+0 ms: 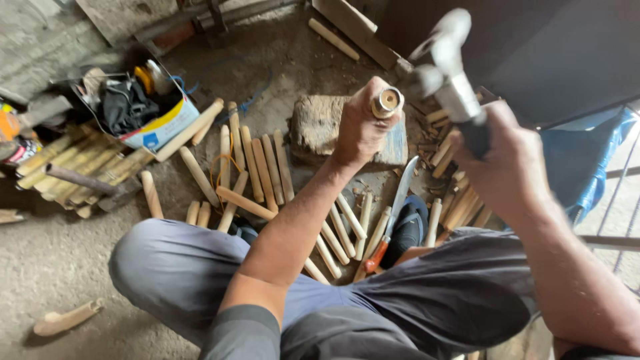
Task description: The person inserts metal ferrules into wooden handles, hammers them into place, and uses a large knife to trim excess wood around the ferrule. The person repeats this process for multiple handles, placing finished pieces aside.
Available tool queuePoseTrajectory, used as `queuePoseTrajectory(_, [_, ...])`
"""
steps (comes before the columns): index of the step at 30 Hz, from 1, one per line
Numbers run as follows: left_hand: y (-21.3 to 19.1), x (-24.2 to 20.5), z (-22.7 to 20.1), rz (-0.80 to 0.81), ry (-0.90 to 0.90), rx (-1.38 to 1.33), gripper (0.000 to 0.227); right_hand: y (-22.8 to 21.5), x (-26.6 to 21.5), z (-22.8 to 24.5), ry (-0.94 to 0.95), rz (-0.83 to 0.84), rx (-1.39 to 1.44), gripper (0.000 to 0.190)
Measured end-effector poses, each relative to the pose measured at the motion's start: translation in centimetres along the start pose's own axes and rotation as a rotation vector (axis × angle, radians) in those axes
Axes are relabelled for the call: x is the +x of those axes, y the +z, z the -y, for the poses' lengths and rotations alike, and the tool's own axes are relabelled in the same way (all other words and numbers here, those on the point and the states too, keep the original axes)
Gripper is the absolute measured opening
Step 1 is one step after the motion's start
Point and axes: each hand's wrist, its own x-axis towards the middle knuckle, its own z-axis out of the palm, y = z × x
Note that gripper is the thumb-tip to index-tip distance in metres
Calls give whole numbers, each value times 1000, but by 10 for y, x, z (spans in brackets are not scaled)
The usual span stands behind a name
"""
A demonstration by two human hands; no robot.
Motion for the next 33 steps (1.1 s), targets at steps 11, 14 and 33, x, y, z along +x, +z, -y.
queuePoseTrajectory(11, [3, -5, 1, -7, -30, 8, 16, 10, 8, 3, 107, 148, -93, 28])
queuePoseTrajectory(14, [2, -18, 11, -30, 22, 31, 16, 14, -3, -5, -116, -136, 152, 24])
queuePoseTrajectory(33, [-117, -23, -70, 291, -545, -521, 33, 283, 13, -61, 146, -29, 296, 36])
